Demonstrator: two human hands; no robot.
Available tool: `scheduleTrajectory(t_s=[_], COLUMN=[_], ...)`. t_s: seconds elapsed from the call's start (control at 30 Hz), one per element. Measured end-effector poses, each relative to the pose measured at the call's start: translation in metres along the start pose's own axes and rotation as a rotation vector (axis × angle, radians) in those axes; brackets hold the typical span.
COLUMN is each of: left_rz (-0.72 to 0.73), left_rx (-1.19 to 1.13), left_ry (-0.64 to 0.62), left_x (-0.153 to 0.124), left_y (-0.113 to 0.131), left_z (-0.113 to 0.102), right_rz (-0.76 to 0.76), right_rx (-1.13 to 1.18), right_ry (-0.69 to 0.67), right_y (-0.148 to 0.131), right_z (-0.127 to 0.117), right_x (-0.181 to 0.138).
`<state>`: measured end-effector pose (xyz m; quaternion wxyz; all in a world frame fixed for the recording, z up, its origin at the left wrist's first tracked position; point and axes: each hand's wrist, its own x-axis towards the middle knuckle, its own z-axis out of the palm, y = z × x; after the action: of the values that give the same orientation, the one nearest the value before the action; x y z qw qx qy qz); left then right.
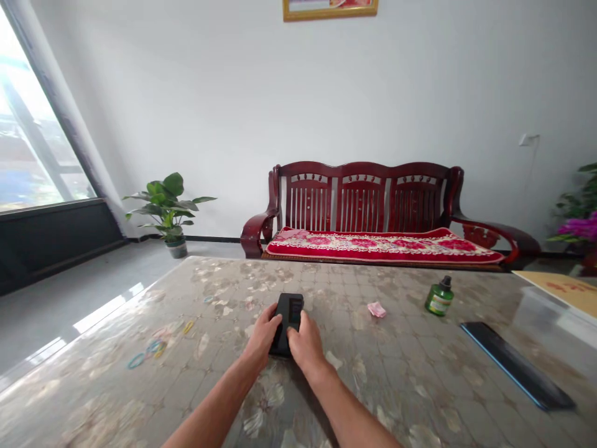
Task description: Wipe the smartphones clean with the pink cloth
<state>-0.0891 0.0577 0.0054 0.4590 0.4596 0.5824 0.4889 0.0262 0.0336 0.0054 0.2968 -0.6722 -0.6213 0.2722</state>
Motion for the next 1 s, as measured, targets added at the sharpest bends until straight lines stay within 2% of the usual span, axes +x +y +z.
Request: scheduleTrajectory(t_s=[0.1, 0.3, 0.43, 0.57, 0.67, 0.73, 0.77, 0.8, 0.87, 0.93, 1.0], left_rz=[0.020, 0.061, 0.065, 0.061, 0.084, 0.144, 0.206, 0.356, 0.589, 0.655, 0.651], left_rx=[0.011, 0.058, 0.095, 0.143, 0.197, 0.242, 0.273, 0.356, 0.443, 0.460, 0.458], left_ry=[0.024, 0.055, 0.089, 0.142, 0.218, 0.264, 0.267, 0.276, 0.184, 0.059, -0.086], left_x=[0.008, 0.019, 0.020, 0.021, 0.016, 0.007, 0.001, -0.006, -0.022, -0.038, -0.050], left_y=[0.005, 0.015, 0.014, 0.013, 0.016, 0.019, 0.020, 0.020, 0.019, 0.015, 0.010], left_z=[-0.026, -0.064, -0.074, -0.077, -0.080, -0.078, -0.075, -0.070, -0.054, -0.032, -0.009], right_rz=[0.032, -0.074, -0.117, -0.147, -0.196, -0.260, -0.272, -0.262, -0.187, -0.095, -0.015], right_rx=[0.020, 0.068, 0.123, 0.292, 0.349, 0.321, 0.293, 0.249, 0.140, -0.003, -0.166], right_ry=[-0.017, -0.027, -0.065, -0.146, -0.141, -0.078, -0.028, 0.028, 0.155, 0.288, 0.376], right_y=[-0.020, -0.041, -0.042, -0.029, -0.004, 0.017, 0.028, 0.038, 0.060, 0.083, 0.111], right_z=[0.017, 0.047, 0.054, 0.045, 0.018, -0.013, -0.033, -0.054, -0.100, -0.146, -0.191], right_x=[0.002, 0.001, 0.001, 0.001, -0.004, -0.008, -0.009, -0.010, -0.010, -0.008, -0.009])
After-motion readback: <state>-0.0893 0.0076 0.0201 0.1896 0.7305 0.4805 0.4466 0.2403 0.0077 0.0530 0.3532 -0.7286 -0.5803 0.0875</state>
